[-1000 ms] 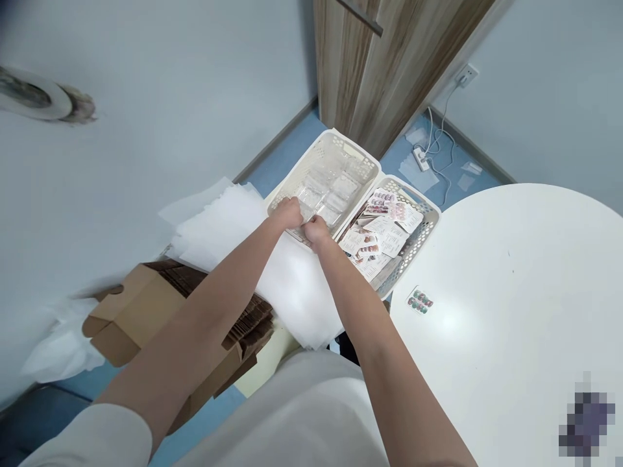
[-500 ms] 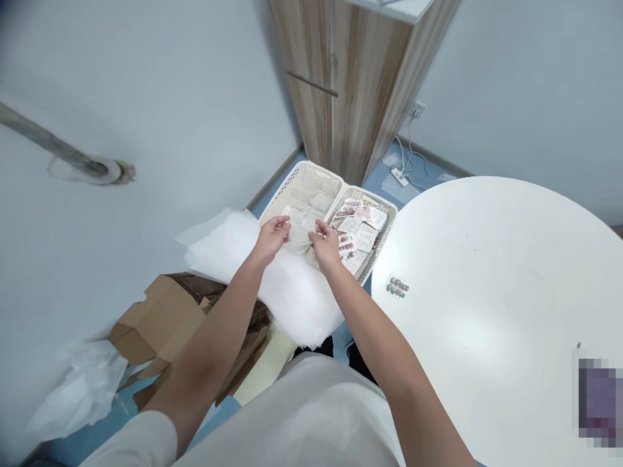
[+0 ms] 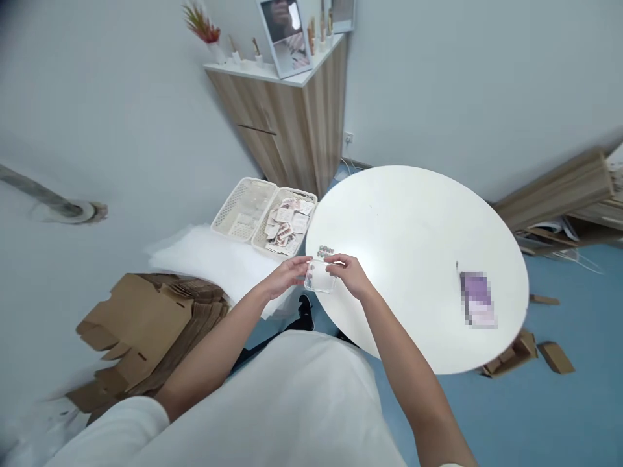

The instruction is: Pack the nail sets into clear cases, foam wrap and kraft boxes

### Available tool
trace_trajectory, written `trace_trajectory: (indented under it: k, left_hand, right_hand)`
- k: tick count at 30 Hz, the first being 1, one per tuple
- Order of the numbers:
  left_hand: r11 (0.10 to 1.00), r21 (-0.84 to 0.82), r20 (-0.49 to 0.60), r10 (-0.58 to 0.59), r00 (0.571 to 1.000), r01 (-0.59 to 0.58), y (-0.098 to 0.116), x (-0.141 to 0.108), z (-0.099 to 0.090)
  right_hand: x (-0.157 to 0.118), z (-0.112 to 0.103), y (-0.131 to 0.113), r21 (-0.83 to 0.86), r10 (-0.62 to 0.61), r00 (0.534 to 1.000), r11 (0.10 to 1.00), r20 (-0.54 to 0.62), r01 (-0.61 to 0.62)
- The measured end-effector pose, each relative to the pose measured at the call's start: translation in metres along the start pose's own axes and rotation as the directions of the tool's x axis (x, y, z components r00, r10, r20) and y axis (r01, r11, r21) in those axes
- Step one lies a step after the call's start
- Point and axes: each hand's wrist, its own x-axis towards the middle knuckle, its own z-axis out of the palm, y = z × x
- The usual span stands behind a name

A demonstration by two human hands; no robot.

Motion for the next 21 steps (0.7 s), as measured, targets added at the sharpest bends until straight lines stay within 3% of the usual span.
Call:
trace_trajectory:
  k: [4,8,13,18,21]
  left_hand:
    - [0.992,0.122,0.116,0.002,0.993,-0.016,-0.01,0.01,0.061]
    - [0.981,0.194,0.152,-0.012,0.988,-0.018,-0.018,0.014,0.095]
    - [0.974,0.224,0.174,-0.069,0.982,0.029,-0.031,0.013,0.115]
    - [0.994,0.056,0.169,-0.099,0.981,0.091,-0.049,0.013,0.118]
    - [0.991,-0.046,0.153,-0.119,0.981,0.127,-0.057,0.016,0.117]
  right_hand:
    - [-0.037,-0.041,0.01,-0.04,-0.019,0.999,0.999,0.031,0.021]
    - [-0.06,-0.068,0.016,0.026,-0.04,0.999,0.999,0.009,0.039]
    - [-0.079,-0.084,0.028,0.038,-0.06,0.994,0.997,-0.086,0.063]
    - [-0.099,-0.089,0.046,0.076,-0.072,0.956,0.992,-0.286,0.097]
    - [-0.112,-0.085,0.059,0.143,0.006,0.955,0.989,-0.296,0.038]
